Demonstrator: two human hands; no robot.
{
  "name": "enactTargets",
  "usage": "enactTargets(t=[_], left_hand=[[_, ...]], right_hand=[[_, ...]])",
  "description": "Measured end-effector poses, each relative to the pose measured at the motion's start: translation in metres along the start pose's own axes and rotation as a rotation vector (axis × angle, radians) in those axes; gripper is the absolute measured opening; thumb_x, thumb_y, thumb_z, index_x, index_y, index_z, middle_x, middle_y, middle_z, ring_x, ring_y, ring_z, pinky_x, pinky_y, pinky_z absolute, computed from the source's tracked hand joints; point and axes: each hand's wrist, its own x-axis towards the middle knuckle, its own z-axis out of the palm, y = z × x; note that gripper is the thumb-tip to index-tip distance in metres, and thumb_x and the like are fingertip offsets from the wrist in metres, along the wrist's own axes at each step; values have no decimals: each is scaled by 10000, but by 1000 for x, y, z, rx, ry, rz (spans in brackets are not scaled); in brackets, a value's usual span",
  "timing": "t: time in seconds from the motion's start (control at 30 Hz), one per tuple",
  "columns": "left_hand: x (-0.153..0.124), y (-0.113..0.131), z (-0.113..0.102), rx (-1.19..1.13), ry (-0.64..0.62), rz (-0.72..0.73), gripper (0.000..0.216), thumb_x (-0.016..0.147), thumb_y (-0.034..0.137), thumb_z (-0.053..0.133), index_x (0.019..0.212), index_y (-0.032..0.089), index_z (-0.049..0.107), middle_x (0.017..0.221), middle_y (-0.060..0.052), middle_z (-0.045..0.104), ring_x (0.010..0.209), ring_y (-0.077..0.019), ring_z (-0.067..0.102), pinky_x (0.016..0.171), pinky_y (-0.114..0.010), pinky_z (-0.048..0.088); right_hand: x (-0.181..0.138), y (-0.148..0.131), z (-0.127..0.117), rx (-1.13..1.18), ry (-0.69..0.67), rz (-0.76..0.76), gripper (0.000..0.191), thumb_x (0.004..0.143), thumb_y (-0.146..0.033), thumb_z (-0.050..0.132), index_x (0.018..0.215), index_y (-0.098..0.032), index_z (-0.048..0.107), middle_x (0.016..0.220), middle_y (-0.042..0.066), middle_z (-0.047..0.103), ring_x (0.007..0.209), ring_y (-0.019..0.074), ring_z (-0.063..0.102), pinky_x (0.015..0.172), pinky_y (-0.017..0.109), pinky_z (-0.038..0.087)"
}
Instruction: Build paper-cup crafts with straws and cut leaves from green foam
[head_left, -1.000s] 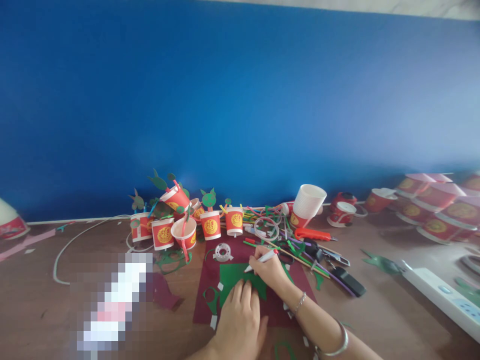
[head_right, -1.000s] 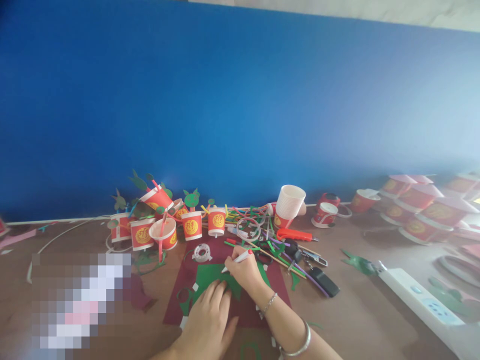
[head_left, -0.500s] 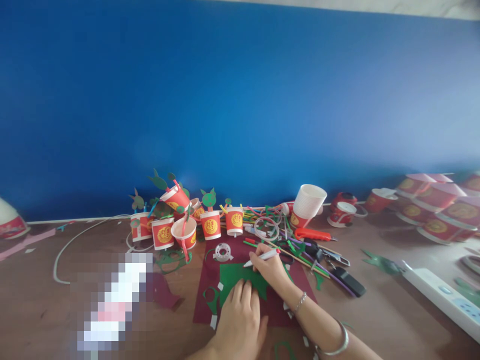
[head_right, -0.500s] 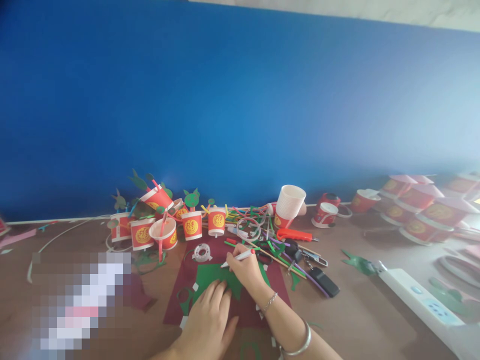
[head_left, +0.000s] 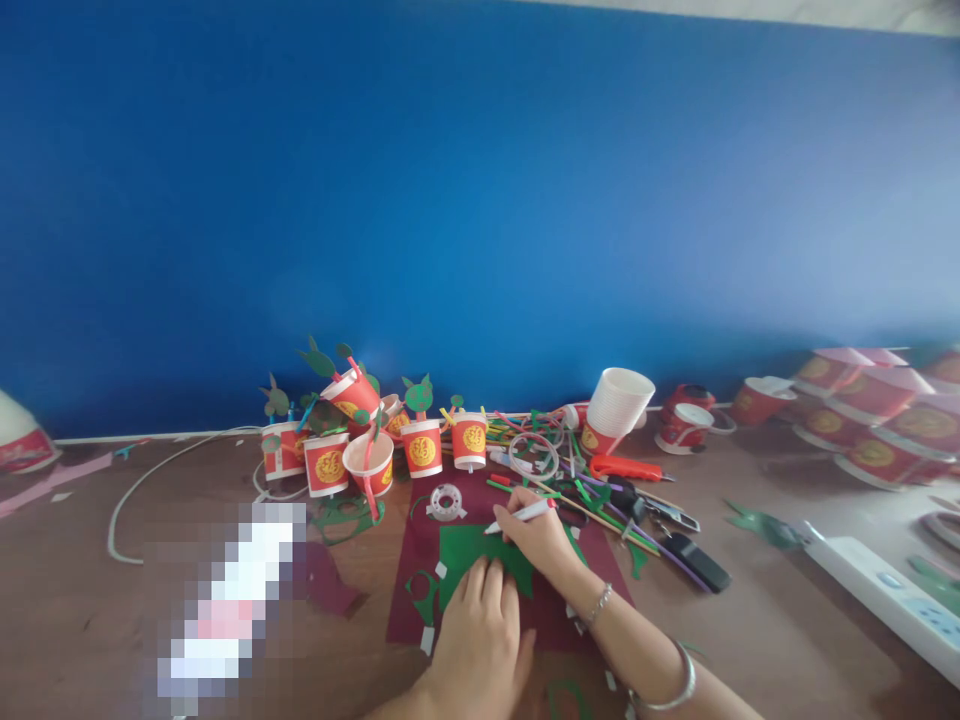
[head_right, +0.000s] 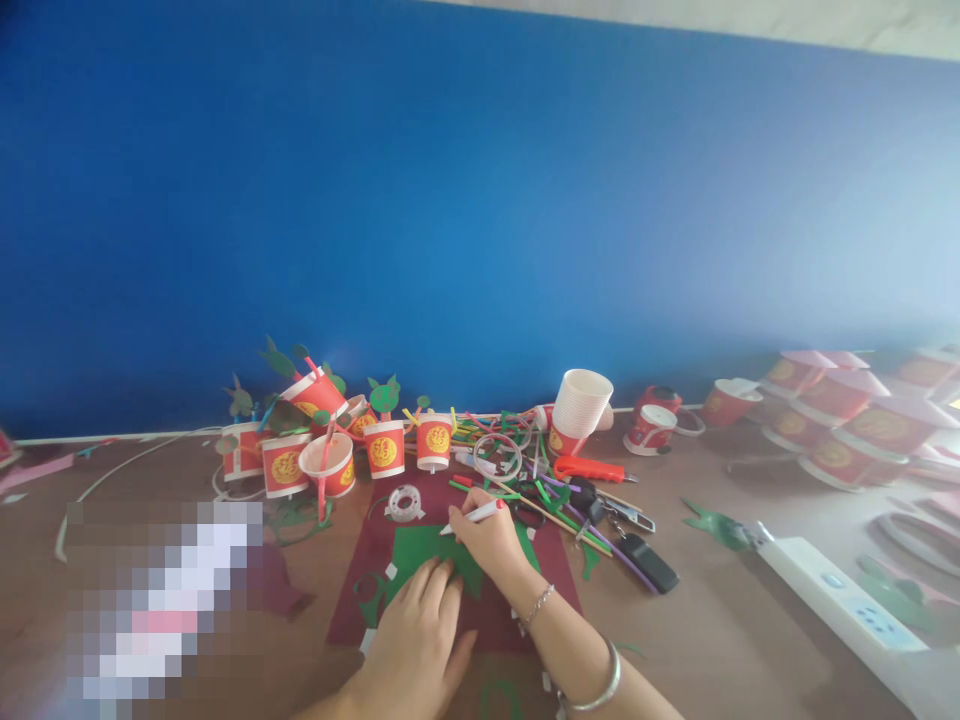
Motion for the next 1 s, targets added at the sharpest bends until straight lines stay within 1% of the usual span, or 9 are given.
enactTargets(t=[0.27, 0.57, 0.77, 1.0], left_hand=[[0, -1, 0, 2, 14, 0, 350, 808, 278, 558, 1107, 101, 604, 1176, -151, 609, 1117, -304, 545, 920, -426, 493], [1, 0, -1, 4, 8, 5, 338, 814, 276, 553, 1098, 101, 604, 1178, -157, 607, 1120, -308, 544, 919, -436, 494], [0, 0, -1, -6, 4, 3, 354, 813, 278, 556, 1117, 101, 598, 1184, -156, 605, 1125, -305, 541, 930, -432, 490], [0, 1, -1, -1, -4, 2, 355, 812, 271, 554, 1117, 95, 596, 1188, -163, 601, 1131, -309, 537, 935, -440, 485]], right_hand=[[0, -1, 0, 7, 7, 2, 261, 704, -337, 565, 534, -223, 402, 416, -43, 521, 411, 105, 447, 450, 217, 353], [0, 1, 1, 39, 10, 56, 233, 663, -288, 548, 525, -226, 371, 367, -64, 468, 359, 88, 402, 381, 194, 291], [2, 2, 0, 44, 1, 43, 241, 701, -341, 551, 556, -224, 399, 412, -46, 518, 387, 100, 436, 402, 203, 316], [1, 0, 0, 17, 4, 12, 254, 708, -329, 555, 542, -222, 395, 412, -42, 522, 392, 94, 425, 411, 202, 331]])
